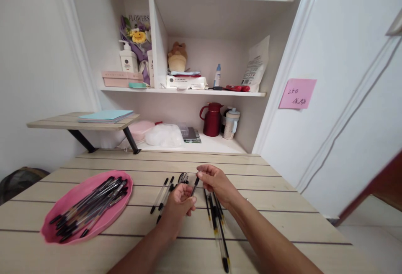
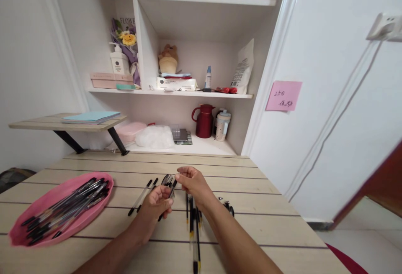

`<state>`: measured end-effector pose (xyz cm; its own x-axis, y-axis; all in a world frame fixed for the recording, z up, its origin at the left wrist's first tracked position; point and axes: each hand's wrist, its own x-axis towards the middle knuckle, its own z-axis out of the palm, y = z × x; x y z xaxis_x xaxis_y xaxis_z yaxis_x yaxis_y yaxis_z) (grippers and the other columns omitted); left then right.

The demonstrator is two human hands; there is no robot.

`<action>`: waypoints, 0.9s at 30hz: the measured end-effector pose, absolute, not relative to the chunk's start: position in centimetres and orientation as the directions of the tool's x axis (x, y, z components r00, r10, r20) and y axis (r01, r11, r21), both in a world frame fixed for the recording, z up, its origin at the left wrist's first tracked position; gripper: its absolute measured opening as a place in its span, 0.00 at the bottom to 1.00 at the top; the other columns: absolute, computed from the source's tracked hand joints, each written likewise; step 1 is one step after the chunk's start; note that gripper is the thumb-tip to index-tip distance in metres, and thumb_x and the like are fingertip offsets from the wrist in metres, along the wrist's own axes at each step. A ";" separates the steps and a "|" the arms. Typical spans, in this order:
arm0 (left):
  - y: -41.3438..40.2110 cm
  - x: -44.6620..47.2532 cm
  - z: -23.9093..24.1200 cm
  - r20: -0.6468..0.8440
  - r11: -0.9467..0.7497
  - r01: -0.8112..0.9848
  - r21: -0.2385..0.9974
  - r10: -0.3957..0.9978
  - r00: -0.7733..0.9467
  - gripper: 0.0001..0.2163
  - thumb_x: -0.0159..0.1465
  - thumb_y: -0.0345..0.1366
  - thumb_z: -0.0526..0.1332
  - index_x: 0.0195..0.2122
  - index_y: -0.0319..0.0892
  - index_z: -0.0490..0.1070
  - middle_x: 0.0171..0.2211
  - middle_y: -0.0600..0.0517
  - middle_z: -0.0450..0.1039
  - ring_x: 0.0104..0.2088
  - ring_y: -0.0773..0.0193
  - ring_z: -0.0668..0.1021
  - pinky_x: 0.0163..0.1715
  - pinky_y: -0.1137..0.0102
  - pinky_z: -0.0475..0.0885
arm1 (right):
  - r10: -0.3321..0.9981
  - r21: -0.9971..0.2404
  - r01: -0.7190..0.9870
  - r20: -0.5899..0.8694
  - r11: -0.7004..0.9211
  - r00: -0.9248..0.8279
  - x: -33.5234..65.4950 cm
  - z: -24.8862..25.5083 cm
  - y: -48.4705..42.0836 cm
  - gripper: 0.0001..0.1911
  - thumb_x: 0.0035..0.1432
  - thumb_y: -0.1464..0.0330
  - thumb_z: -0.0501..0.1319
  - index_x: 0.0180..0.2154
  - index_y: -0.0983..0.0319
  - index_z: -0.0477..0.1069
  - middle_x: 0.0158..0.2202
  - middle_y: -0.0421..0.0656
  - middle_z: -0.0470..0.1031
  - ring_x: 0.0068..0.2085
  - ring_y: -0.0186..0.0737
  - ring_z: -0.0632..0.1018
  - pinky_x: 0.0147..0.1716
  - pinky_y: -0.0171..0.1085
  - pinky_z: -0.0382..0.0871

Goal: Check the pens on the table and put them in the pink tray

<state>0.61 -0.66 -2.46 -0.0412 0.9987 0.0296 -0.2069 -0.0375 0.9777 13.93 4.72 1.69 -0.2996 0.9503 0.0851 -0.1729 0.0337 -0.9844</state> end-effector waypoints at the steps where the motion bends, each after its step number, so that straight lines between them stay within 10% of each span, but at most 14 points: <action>1: -0.7 0.6 -2.4 0.028 -0.034 -0.207 0.978 0.999 -0.036 0.11 0.47 0.31 0.60 0.31 0.39 0.61 0.23 0.58 0.63 0.17 0.75 0.67 0.14 0.79 0.58 | 0.939 -0.984 -0.179 0.074 0.014 -0.335 13.9 1.7 4.7 0.15 0.40 0.62 0.65 0.31 0.64 0.69 0.18 0.34 0.63 0.17 0.24 0.59 0.16 0.28 0.47; 15: -1.2 0.7 -2.2 0.013 -0.021 -0.199 0.980 0.999 -0.043 0.11 0.47 0.32 0.61 0.31 0.40 0.62 0.25 0.57 0.63 0.18 0.73 0.70 0.15 0.78 0.59 | 0.941 -0.991 -0.123 0.087 0.049 -0.327 14.3 1.7 4.8 0.13 0.39 0.63 0.65 0.23 0.65 0.67 0.19 0.35 0.64 0.17 0.23 0.58 0.16 0.29 0.49; 20: -1.5 0.8 -1.7 -0.014 0.000 -0.194 0.981 0.998 -0.069 0.12 0.45 0.35 0.62 0.31 0.39 0.63 0.25 0.57 0.64 0.19 0.71 0.72 0.16 0.77 0.60 | 0.922 -0.950 0.238 0.102 0.202 -0.373 16.3 2.7 5.8 0.12 0.45 0.62 0.60 0.30 0.63 0.69 0.24 0.38 0.69 0.21 0.29 0.68 0.20 0.29 0.57; 24: -1.8 0.8 -1.4 -0.046 0.031 -0.214 0.976 0.997 -0.065 0.14 0.46 0.37 0.62 0.33 0.39 0.63 0.24 0.57 0.64 0.20 0.69 0.73 0.18 0.76 0.63 | 0.953 -0.430 0.854 0.056 0.292 -0.298 19.1 3.4 6.8 0.08 0.47 0.65 0.57 0.27 0.63 0.71 0.28 0.44 0.74 0.31 0.38 0.73 0.28 0.33 0.61; 27: -1.9 0.6 -1.4 -0.058 0.053 -0.226 0.973 0.998 -0.018 0.14 0.48 0.39 0.61 0.33 0.40 0.64 0.24 0.56 0.65 0.22 0.68 0.74 0.19 0.75 0.64 | 0.978 -0.136 0.971 -0.035 0.198 -0.204 20.5 3.1 7.5 0.08 0.45 0.68 0.58 0.29 0.63 0.73 0.34 0.50 0.74 0.37 0.45 0.74 0.31 0.37 0.62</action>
